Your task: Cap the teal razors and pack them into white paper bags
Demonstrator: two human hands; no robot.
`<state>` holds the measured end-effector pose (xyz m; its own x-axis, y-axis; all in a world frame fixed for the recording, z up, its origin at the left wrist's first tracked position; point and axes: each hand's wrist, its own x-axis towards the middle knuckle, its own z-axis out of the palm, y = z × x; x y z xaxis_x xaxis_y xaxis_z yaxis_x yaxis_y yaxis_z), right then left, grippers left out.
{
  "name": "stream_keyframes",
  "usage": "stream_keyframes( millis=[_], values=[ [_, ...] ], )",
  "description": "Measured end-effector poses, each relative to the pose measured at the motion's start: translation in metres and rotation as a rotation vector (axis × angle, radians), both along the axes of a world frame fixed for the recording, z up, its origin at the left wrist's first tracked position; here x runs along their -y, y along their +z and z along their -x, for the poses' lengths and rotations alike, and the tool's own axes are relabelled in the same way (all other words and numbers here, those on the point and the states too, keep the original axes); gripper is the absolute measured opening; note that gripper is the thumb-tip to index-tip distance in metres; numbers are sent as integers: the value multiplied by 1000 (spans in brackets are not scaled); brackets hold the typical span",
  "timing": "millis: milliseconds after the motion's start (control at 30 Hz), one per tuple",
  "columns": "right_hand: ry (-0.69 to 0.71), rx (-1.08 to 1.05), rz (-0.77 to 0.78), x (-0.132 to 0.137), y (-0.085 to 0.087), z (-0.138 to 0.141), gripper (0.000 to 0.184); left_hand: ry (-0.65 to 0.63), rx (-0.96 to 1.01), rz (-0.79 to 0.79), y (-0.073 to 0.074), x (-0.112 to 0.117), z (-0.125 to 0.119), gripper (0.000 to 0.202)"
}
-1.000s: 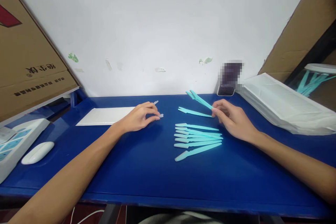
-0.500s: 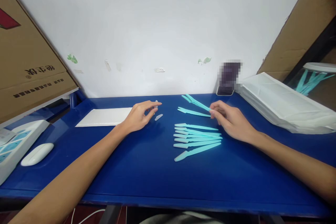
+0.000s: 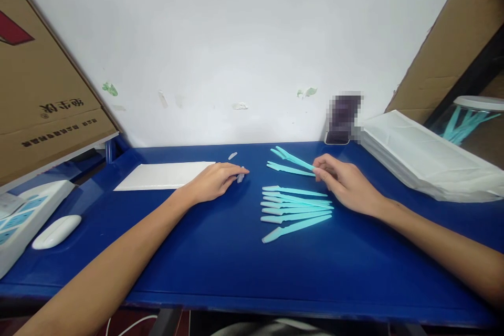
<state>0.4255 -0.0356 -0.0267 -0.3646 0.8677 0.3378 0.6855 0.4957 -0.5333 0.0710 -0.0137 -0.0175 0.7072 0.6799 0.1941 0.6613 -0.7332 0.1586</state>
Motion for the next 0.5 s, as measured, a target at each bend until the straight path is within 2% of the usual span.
stream_keyframes(
  millis=[200, 367, 500],
  values=[
    [64, 85, 23, -2, -1, -2, 25, 38, 89, 52, -1, 1, -6, 32],
    [132, 135, 51, -3, -3, -3, 24, 108, 261, 204, -5, 3, -12, 28],
    [136, 149, 71, -3, -4, -3, 24, 170, 307, 135, -2, 5, -14, 36]
  ],
)
